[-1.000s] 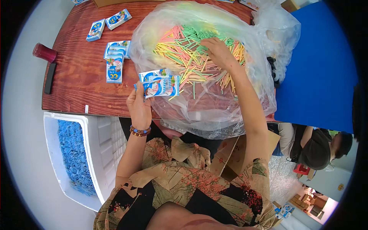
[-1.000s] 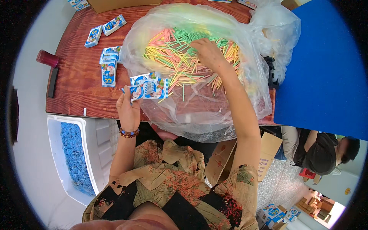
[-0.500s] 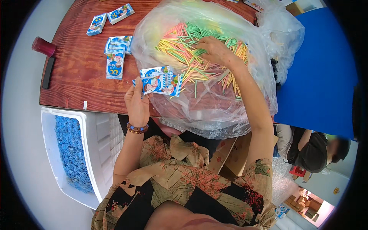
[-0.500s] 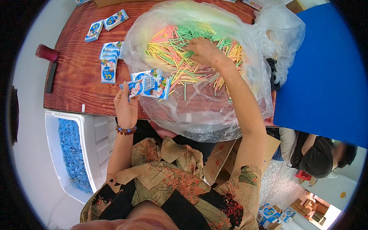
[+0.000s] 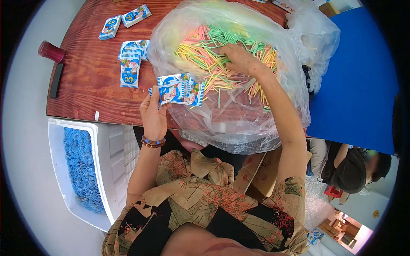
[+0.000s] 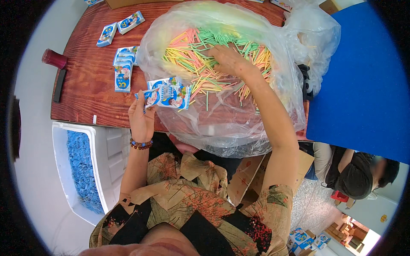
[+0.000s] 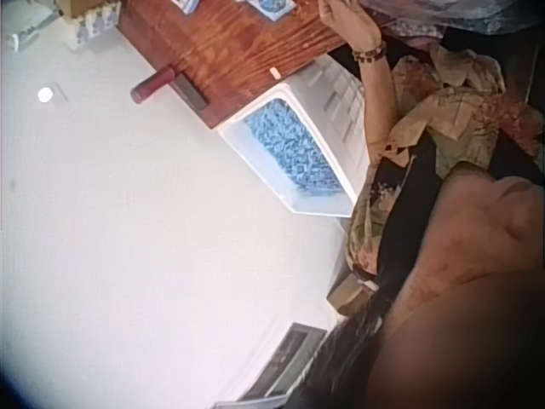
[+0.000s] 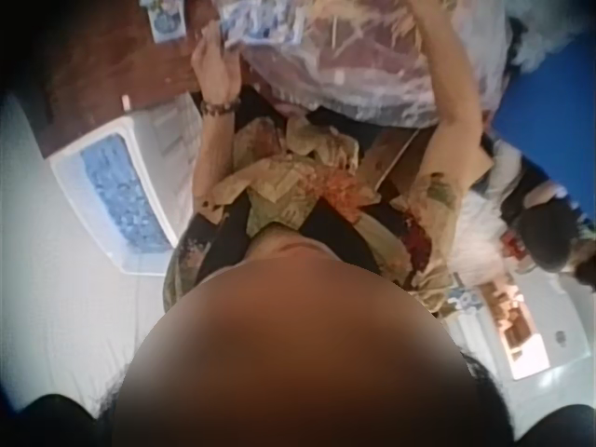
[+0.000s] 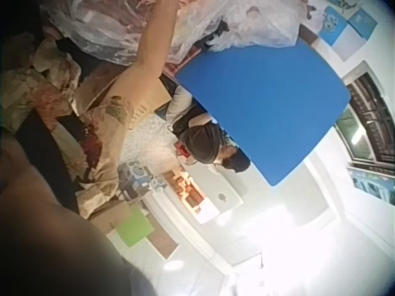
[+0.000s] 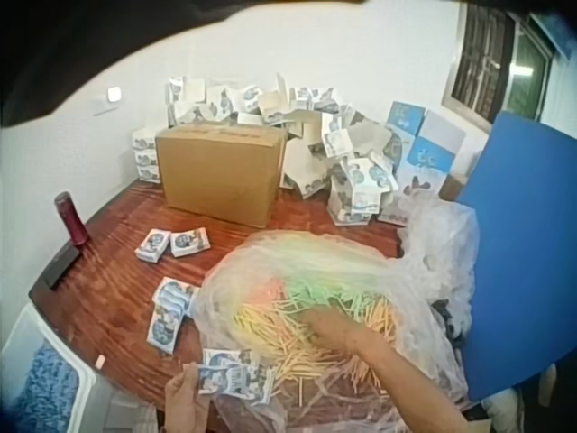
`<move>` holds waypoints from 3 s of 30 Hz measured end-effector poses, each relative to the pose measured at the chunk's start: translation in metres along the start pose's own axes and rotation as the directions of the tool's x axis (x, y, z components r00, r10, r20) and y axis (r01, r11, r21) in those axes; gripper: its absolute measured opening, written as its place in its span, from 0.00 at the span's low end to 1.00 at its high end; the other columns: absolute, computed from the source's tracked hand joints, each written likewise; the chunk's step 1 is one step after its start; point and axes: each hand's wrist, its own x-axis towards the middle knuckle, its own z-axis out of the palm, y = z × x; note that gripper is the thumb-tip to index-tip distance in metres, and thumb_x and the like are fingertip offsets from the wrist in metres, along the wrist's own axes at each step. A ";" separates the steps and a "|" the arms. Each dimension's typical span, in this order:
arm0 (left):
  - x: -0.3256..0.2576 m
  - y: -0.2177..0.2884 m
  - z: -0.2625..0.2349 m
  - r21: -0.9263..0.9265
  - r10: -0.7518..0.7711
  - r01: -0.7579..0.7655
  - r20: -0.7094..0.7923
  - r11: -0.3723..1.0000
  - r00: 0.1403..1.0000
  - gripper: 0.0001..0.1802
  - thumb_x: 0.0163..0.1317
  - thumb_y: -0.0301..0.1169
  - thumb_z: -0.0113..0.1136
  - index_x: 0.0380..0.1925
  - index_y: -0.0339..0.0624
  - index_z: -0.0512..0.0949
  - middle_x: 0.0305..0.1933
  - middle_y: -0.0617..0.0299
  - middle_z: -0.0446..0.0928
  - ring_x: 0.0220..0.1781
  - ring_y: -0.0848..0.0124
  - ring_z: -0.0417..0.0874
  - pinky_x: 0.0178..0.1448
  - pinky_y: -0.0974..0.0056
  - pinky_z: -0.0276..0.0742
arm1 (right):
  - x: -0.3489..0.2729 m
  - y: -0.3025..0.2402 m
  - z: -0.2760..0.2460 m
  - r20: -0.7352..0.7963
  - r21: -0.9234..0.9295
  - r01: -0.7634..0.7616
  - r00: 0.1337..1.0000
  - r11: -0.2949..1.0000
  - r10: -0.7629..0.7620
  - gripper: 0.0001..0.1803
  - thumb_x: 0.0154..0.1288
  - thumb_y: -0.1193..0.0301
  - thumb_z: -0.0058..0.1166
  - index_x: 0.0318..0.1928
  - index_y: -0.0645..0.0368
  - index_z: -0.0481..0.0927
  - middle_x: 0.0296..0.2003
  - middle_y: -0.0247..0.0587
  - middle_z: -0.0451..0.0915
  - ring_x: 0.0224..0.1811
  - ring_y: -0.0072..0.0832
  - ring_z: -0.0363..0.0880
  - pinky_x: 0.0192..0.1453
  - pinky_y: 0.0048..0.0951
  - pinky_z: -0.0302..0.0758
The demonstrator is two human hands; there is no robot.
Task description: Sorting and stacking small blue toy packets from a large plastic bag onto a table.
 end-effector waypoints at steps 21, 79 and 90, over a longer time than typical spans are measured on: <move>-0.007 0.001 0.005 -0.008 0.014 -0.014 -0.030 1.000 0.999 0.12 0.69 0.37 0.54 0.37 0.42 0.81 0.37 0.66 0.83 0.35 0.80 0.81 0.36 0.72 0.74 | -0.003 -0.005 0.021 -0.159 0.871 -0.109 0.860 0.478 0.486 0.08 0.73 0.70 0.44 0.40 0.61 0.72 0.32 0.33 0.75 0.39 0.23 0.72 0.49 0.28 0.68; 0.002 -0.027 0.051 -0.159 0.221 -0.239 -0.121 0.958 0.968 0.12 0.70 0.37 0.53 0.35 0.40 0.78 0.34 0.68 0.79 0.35 0.83 0.78 0.37 0.74 0.75 | 0.017 -0.237 0.005 -0.362 0.826 0.564 0.488 0.030 0.795 0.16 0.76 0.67 0.38 0.57 0.62 0.66 0.57 0.50 0.74 0.52 0.24 0.74 0.53 0.24 0.72; 0.017 -0.035 0.072 -0.335 0.083 -0.092 -0.041 0.938 0.996 0.09 0.70 0.34 0.54 0.42 0.40 0.75 0.42 0.64 0.79 0.43 0.76 0.80 0.46 0.67 0.78 | 0.014 -0.193 0.002 -0.498 0.864 0.353 0.490 0.360 0.715 0.14 0.72 0.74 0.37 0.48 0.67 0.76 0.60 0.49 0.71 0.62 0.36 0.69 0.66 0.36 0.63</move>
